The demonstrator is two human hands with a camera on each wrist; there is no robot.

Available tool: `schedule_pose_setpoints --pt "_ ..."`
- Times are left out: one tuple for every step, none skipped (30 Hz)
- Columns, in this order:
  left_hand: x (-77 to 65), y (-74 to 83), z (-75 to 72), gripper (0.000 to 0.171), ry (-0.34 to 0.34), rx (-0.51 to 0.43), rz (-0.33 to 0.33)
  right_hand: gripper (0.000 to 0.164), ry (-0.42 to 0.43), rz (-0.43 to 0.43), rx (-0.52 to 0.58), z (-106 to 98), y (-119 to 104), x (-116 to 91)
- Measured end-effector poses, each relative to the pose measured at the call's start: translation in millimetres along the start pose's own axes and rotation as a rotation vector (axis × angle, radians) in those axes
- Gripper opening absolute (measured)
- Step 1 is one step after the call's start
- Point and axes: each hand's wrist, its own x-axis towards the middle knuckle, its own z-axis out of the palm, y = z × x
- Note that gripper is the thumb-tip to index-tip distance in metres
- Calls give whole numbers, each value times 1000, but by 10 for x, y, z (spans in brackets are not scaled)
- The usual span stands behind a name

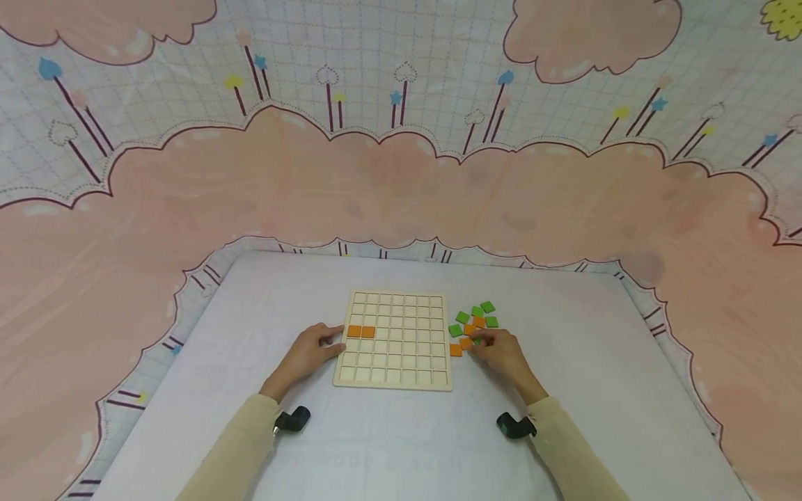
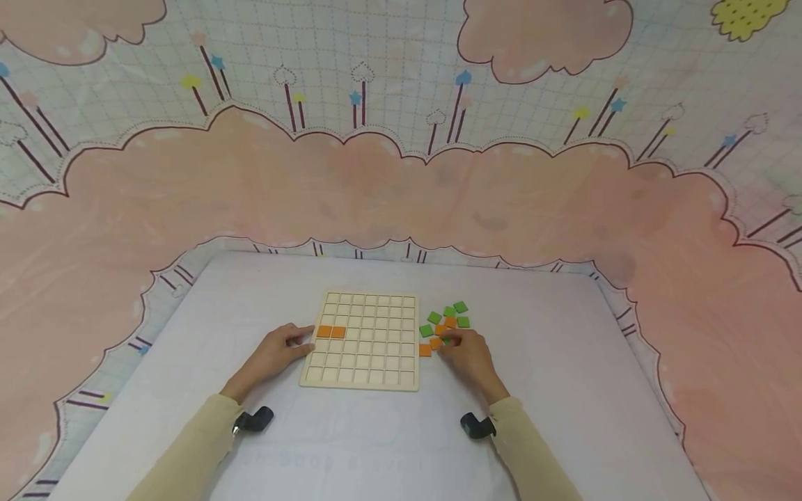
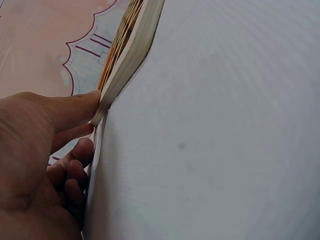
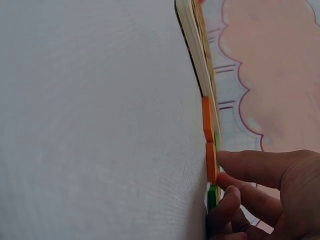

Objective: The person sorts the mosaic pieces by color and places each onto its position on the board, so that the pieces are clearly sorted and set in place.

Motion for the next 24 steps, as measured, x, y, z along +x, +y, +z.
schedule_pose_setpoints --pt "-2 -2 1 48 1 -3 2 21 0 -3 1 0 3 -2" --pt "-2 -2 3 48 2 -3 5 20 1 -5 2 -1 4 -4" --pt "-4 -3 4 48 3 -3 7 19 2 -7 4 0 8 -7" --pt "-5 -4 5 47 3 -2 7 18 2 -8 4 3 10 -7" --pt "-6 -4 8 47 4 -2 6 18 4 -6 2 6 12 -9" --pt "-7 -3 8 47 5 -2 7 19 4 -4 -1 9 18 -11" --pt "-8 0 8 47 5 -1 8 19 5 -2 -2 13 20 -12" --pt "-7 1 7 47 5 2 10 20 5 0 -2 16 20 -12" --pt "-7 1 6 48 5 3 10 21 6 1 -1 16 17 -16" --pt "-7 2 5 48 6 0 7 21 4 0 -4 15 12 -20" --pt "-6 3 4 48 6 -3 5 22 2 1 -6 13 9 -24" --pt "-5 4 5 48 5 -5 4 22 2 0 -8 10 5 -27" --pt "-4 4 4 48 3 -5 3 21 2 -1 -10 8 -1 -29" --pt "-3 5 5 48 2 -5 2 21 1 -3 -12 7 -5 -30" --pt "-2 7 4 48 2 -7 -1 20 1 -5 -15 6 -8 -31" --pt "-2 6 6 48 1 -5 1 19 1 -7 -19 6 -9 -30" --pt "-1 6 7 48 -1 -4 3 19 4 -6 -18 6 -10 -26" --pt "-1 7 6 48 0 -4 4 18 5 -6 -18 7 -11 -28" --pt "-1 6 6 48 1 -5 3 17 8 -5 -18 9 -10 -26" --pt "-1 6 6 48 1 -6 3 17 11 -3 -19 11 -10 -25" --pt "1 3 6 48 1 -8 3 17 15 0 -21 13 -8 -24" --pt "2 -2 7 48 2 -8 3 17 21 4 -20 14 -8 -25" --pt "5 -2 6 48 2 -10 1 17 26 8 -18 16 -8 -27" --pt "7 -5 7 48 4 -8 2 17 30 12 -16 18 -8 -28"
